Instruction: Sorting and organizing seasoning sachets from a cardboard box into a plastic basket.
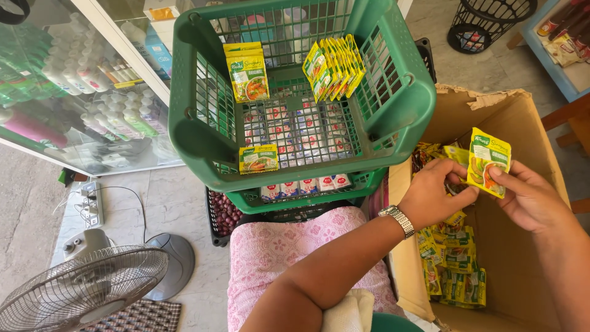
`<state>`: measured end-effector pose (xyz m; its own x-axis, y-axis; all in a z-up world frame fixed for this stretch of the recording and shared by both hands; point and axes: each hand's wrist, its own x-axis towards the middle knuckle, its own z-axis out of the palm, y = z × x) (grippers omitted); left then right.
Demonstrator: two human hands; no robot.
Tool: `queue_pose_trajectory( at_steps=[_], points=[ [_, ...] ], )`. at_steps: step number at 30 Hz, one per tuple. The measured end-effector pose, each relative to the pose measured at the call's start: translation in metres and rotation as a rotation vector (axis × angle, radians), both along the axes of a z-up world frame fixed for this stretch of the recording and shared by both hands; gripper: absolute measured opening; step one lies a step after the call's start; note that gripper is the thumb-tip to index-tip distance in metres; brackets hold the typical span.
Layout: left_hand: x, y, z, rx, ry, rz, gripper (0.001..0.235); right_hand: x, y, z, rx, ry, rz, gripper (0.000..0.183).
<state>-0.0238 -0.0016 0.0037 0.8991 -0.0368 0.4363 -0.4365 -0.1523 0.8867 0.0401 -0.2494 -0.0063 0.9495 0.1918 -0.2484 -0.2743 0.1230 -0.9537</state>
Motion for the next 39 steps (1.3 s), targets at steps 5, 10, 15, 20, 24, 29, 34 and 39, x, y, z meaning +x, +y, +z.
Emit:
queue_pose_trajectory(
  at_steps=[5, 10, 15, 20, 24, 29, 34, 39],
  points=[
    [-0.001, 0.003, 0.013, -0.087, 0.04, -0.008, 0.058, -0.004, -0.004, 0.002, -0.028, -0.138, -0.076, 0.048],
    [0.007, 0.0, 0.0, -0.175, 0.182, -0.15, 0.073, -0.023, 0.029, 0.039, -0.067, -0.206, -0.091, 0.08],
    [0.007, -0.003, -0.007, -0.037, 0.173, -0.142, 0.066, -0.014, 0.009, 0.016, 0.021, -0.202, 0.025, 0.043],
    [0.004, -0.003, -0.004, 0.052, 0.034, -0.051, 0.055, -0.014, 0.007, 0.017, 0.017, -0.212, -0.098, 0.021],
    [0.002, -0.001, 0.001, 0.024, 0.053, -0.019, 0.041, -0.007, -0.02, -0.011, -0.125, -0.303, -0.062, 0.013],
    [0.004, -0.002, -0.002, -0.012, 0.052, -0.004, 0.037, -0.022, 0.009, 0.016, -0.183, -0.362, -0.072, 0.014],
    [0.0, 0.0, 0.005, -0.042, -0.017, 0.007, 0.037, -0.022, 0.005, 0.017, -0.084, -0.433, -0.075, 0.01],
    [-0.001, -0.001, 0.009, -0.136, 0.126, -0.012, 0.04, -0.023, -0.002, 0.017, -0.049, -0.473, 0.013, 0.007]
  ],
)
